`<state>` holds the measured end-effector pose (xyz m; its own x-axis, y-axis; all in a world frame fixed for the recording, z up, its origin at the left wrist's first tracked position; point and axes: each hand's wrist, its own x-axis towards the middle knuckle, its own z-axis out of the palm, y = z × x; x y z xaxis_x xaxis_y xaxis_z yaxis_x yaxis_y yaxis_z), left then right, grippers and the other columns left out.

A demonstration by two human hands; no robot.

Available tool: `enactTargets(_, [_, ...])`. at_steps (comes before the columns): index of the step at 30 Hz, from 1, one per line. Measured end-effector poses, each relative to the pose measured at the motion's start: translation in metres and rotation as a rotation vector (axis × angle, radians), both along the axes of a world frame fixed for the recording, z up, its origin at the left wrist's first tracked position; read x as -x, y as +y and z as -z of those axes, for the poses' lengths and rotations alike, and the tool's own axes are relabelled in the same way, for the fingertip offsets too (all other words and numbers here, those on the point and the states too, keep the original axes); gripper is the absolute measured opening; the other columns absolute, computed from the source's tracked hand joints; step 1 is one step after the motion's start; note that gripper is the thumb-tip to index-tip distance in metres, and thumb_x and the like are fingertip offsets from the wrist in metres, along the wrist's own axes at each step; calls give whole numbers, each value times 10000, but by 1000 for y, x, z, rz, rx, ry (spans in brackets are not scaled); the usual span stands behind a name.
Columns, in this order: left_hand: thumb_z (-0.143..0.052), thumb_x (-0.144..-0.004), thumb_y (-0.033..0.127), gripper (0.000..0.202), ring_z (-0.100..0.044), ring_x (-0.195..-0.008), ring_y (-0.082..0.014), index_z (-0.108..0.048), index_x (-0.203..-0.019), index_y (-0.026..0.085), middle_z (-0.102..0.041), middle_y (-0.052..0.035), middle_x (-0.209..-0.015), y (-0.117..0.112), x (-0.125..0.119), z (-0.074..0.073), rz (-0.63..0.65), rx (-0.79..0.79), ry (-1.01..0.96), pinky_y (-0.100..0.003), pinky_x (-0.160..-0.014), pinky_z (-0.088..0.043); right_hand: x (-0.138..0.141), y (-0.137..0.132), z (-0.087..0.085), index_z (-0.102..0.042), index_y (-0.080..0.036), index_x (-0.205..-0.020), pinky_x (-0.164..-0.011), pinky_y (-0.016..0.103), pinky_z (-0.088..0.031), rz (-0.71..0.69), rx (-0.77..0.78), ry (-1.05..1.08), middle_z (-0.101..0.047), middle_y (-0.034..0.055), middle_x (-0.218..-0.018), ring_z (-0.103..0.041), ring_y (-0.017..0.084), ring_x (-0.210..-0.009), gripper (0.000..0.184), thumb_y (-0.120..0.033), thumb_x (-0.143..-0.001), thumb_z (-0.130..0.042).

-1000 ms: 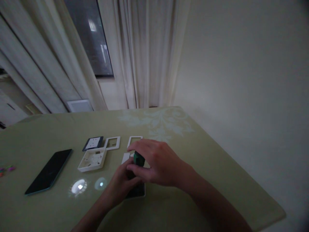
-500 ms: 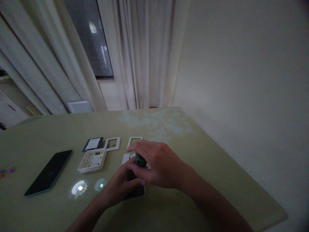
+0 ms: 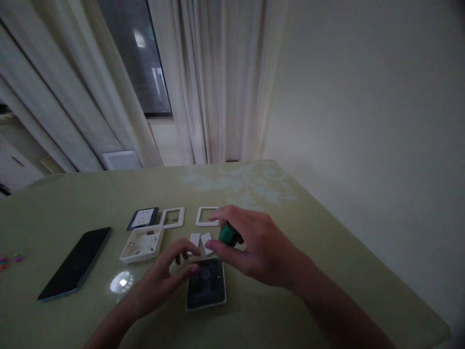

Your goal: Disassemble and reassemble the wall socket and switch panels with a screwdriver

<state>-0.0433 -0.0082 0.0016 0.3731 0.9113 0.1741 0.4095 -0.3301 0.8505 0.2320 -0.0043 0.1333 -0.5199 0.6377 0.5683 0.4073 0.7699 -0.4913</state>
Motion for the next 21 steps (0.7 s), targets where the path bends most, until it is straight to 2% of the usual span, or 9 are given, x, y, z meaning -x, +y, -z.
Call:
enactTargets(3, [-671,-1072,435,236,-695,-971,-226,-743,-1245,291,-742,-43,-1126,-2,10,18,93,75,-58,-321,-861,-591,5,1,4,-668,-224,-1255,-846,286,-570,12,-27,65,-801,43,-1077,-740,163,-879,260,-373,-1051,-724])
enactTargets(6, [-630,-1100,452,254,-721,-956,-234,-763,-1198,260,-750,-57,-1071,-6,1,29,140,146,-185,-328,-844,-611,16,4,16,-674,-209,-1243,-872,290,-575,-38,-37,76,-801,55,-1085,-751,175,-939,258,-378,-1054,-719])
enactTargets(11, [-674,-1079,447,223,-720,-953,-230,-781,-1178,278,-765,-58,-1134,-12,-12,24,99,172,-220,-324,-841,-618,30,9,29,-667,-194,-1255,-917,315,-580,-87,10,13,-803,81,-1149,-763,197,-1022,263,-381,-1072,-695])
enactTargets(15, [-657,-1092,406,193,-718,-991,-231,-794,-1164,290,-758,-52,-1126,-13,-10,22,121,149,-223,-326,-866,-610,29,8,26,-664,-196,-1267,-910,310,-578,-97,31,-4,-801,79,-1149,-755,194,-1007,260,-351,-1063,-708])
enactTargets(21, [-626,-1120,334,190,-708,-1032,-220,-788,-1210,292,-750,-53,-1151,-10,-10,30,170,108,-226,-336,-929,-578,27,6,22,-671,-171,-1254,-855,279,-566,-94,13,-11,-783,53,-1047,-714,160,-873,235,-283,-1051,-707])
